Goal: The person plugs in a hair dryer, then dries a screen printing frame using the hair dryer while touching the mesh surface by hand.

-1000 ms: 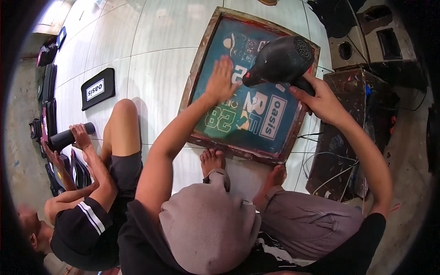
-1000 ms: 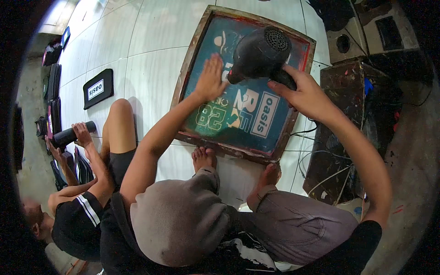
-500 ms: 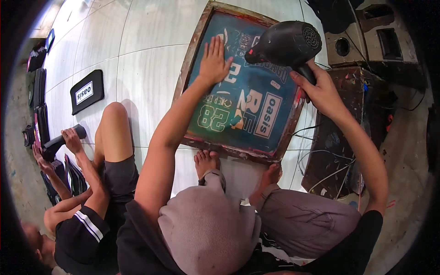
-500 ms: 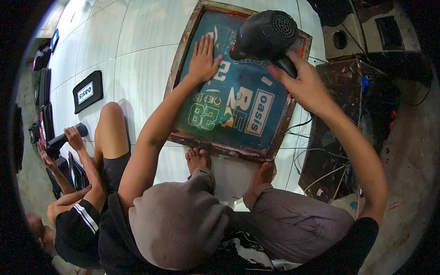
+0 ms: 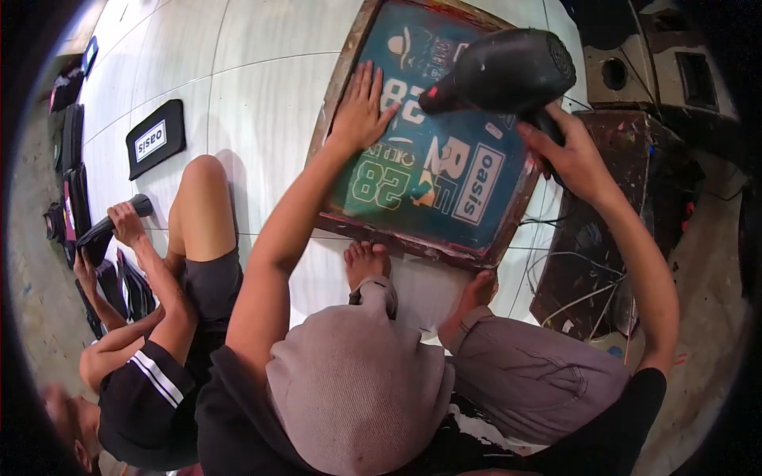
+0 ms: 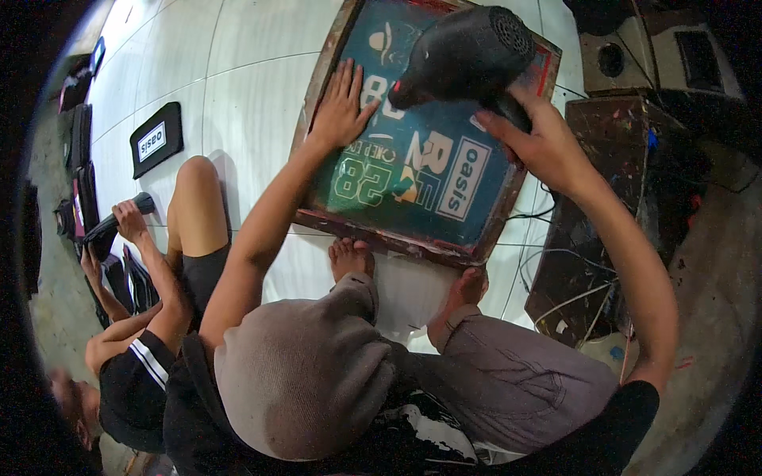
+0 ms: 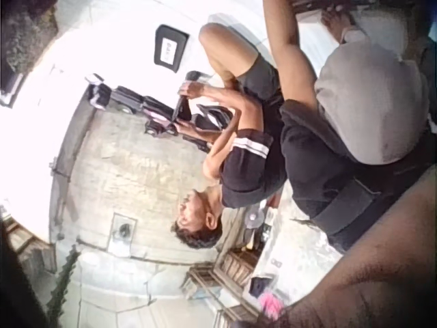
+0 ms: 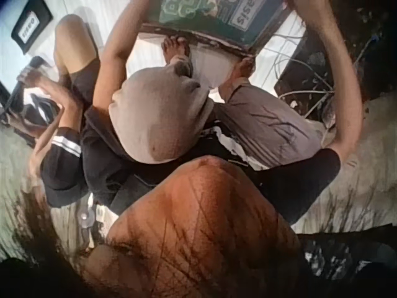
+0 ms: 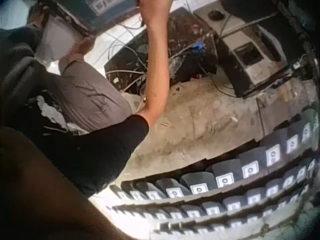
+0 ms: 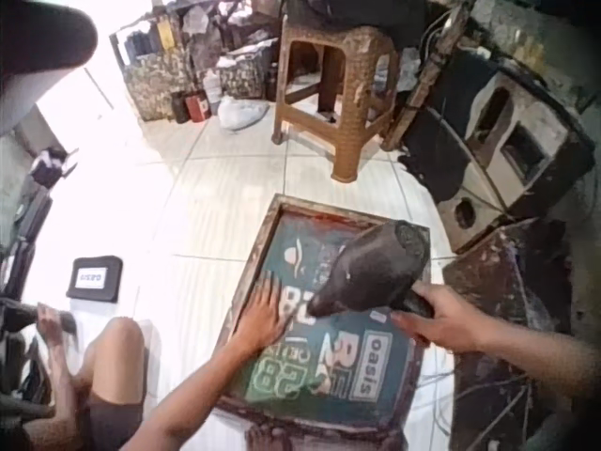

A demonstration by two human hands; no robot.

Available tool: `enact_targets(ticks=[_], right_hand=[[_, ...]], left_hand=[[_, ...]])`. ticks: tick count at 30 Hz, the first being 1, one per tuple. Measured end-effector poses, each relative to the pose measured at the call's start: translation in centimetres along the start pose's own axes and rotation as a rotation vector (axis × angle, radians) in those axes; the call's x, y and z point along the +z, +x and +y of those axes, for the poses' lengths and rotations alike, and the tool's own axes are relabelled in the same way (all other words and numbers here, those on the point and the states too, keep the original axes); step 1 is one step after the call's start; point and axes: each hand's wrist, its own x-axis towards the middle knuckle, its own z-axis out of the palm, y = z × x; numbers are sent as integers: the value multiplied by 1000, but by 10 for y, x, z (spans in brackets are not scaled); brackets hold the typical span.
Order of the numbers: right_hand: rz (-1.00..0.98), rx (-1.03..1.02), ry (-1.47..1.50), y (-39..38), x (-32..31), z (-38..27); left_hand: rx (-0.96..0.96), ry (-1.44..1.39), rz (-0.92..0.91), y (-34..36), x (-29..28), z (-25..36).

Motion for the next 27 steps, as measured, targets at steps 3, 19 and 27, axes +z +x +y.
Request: enact_targets(ticks=[3,19,27], right_hand=[[-159,88,81,-9,2,-4],[-274,-242,-82,-23,39,-10],[-317,-217,-117,-36,48,-22]], left_hand=[[-85,29,1,-46,1,17],[-303,-105,-824,-162,-107,88],[-335,209,-277,-175,-77,104]])
